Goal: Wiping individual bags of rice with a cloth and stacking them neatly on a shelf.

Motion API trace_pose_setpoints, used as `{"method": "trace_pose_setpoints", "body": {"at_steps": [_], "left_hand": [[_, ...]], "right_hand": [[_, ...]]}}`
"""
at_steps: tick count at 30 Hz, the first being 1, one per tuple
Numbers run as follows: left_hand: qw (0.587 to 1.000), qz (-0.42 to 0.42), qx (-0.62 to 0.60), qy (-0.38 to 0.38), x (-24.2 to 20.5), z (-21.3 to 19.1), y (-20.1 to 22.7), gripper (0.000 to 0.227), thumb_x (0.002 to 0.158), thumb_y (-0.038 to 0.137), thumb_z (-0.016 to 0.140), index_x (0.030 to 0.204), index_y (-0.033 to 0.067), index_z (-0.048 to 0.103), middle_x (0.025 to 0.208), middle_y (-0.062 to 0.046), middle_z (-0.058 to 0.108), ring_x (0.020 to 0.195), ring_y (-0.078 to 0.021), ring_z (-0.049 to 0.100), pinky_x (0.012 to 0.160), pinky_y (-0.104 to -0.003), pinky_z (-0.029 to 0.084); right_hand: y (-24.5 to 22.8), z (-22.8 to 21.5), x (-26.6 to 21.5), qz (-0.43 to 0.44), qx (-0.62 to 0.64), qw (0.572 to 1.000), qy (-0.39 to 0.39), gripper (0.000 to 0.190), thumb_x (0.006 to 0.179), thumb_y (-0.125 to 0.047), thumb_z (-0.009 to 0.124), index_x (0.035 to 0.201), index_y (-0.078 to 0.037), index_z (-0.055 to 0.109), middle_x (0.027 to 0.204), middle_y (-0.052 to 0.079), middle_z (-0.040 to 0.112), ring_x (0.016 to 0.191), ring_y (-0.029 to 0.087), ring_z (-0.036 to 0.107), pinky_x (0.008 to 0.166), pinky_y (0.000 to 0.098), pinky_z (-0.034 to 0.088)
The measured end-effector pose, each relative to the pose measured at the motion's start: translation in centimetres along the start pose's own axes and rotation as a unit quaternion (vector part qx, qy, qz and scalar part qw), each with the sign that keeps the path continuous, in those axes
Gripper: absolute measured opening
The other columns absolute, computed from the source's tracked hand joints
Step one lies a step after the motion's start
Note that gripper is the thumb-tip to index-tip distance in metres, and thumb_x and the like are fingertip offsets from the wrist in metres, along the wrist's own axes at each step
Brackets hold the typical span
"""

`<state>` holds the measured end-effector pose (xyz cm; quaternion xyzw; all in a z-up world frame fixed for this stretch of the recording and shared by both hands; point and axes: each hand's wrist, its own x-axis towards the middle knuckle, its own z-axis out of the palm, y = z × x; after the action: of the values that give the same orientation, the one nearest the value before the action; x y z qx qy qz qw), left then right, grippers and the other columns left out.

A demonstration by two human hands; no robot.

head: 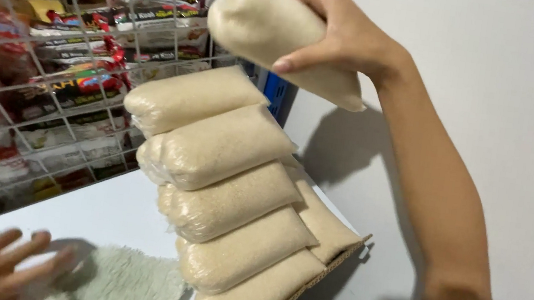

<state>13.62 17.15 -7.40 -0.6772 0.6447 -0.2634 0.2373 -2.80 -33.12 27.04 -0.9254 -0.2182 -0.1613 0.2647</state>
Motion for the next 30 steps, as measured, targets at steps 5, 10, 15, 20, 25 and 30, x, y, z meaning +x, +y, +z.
{"method": "trace_pose_setpoints", "body": {"at_steps": [5, 10, 15, 20, 25, 30], "left_hand": [[0.958, -0.265, -0.107, 0.010, 5.2, -13.2, -8.5, 0.118, 0.051, 0.087, 0.067, 0.152, 0.0344, 0.035, 0.127, 0.009, 0.060, 0.100, -0.0241, 0.071, 0.094, -0.044, 0.054], [0.948, -0.250, -0.146, 0.129, 12.9, -22.6, -11.7, 0.070, 0.096, 0.063, 0.050, 0.142, 0.0101, 0.053, 0.123, -0.013, 0.066, 0.106, -0.0310, 0.066, 0.092, -0.048, 0.052], [0.908, -0.228, -0.284, 0.206, 16.3, -20.6, -9.1, 0.072, 0.100, 0.052, 0.050, 0.151, 0.0028, 0.040, 0.147, -0.022, 0.051, 0.127, -0.0351, 0.053, 0.102, -0.053, 0.043], [0.885, -0.197, -0.290, 0.306, 17.3, -19.8, -9.0, 0.053, 0.104, 0.032, 0.060, 0.147, 0.0067, 0.044, 0.140, -0.021, 0.054, 0.116, -0.0394, 0.059, 0.086, -0.049, 0.046], [0.878, -0.149, -0.311, 0.332, 18.6, -19.6, -10.4, 0.050, 0.098, 0.027, 0.074, 0.141, 0.0112, 0.053, 0.127, -0.024, 0.058, 0.104, -0.0387, 0.061, 0.075, -0.048, 0.050], [0.873, -0.172, -0.294, 0.350, 21.2, -20.8, -11.5, 0.048, 0.109, 0.045, 0.039, 0.129, 0.0062, 0.060, 0.131, -0.019, 0.057, 0.122, -0.0346, 0.052, 0.098, -0.050, 0.040]], "right_hand": [[-0.8, 3.1, 4.6, 0.012, -0.092, 0.978, -0.186, 0.061, 0.072, -0.044, 0.082, 0.122, -0.015, 0.063, 0.120, 0.003, 0.065, 0.105, 0.019, 0.064, 0.082, 0.0330, 0.052], [0.1, 6.6, 6.9, -0.098, -0.051, 0.972, -0.209, 0.073, 0.077, -0.041, 0.086, 0.137, -0.013, 0.056, 0.139, 0.008, 0.056, 0.127, 0.029, 0.055, 0.103, 0.0473, 0.048], [0.0, 8.3, 7.2, -0.109, -0.079, 0.958, -0.254, 0.077, 0.076, -0.047, 0.084, 0.138, -0.012, 0.057, 0.126, 0.008, 0.056, 0.119, 0.026, 0.054, 0.102, 0.0436, 0.043], [0.6, 7.1, 5.3, -0.060, -0.070, 0.967, -0.236, 0.073, 0.081, -0.047, 0.078, 0.145, -0.022, 0.056, 0.132, 0.006, 0.054, 0.127, 0.025, 0.050, 0.108, 0.0429, 0.037], [2.1, 7.1, 3.2, -0.039, -0.044, 0.982, -0.180, 0.080, 0.086, -0.064, 0.060, 0.154, -0.024, 0.047, 0.128, 0.008, 0.053, 0.117, 0.024, 0.050, 0.102, 0.0371, 0.037], [2.7, 8.4, 2.4, -0.036, -0.001, 0.995, -0.096, 0.074, 0.103, -0.065, 0.028, 0.154, -0.014, 0.043, 0.160, 0.015, 0.042, 0.151, 0.032, 0.034, 0.124, 0.0516, 0.022]]}}
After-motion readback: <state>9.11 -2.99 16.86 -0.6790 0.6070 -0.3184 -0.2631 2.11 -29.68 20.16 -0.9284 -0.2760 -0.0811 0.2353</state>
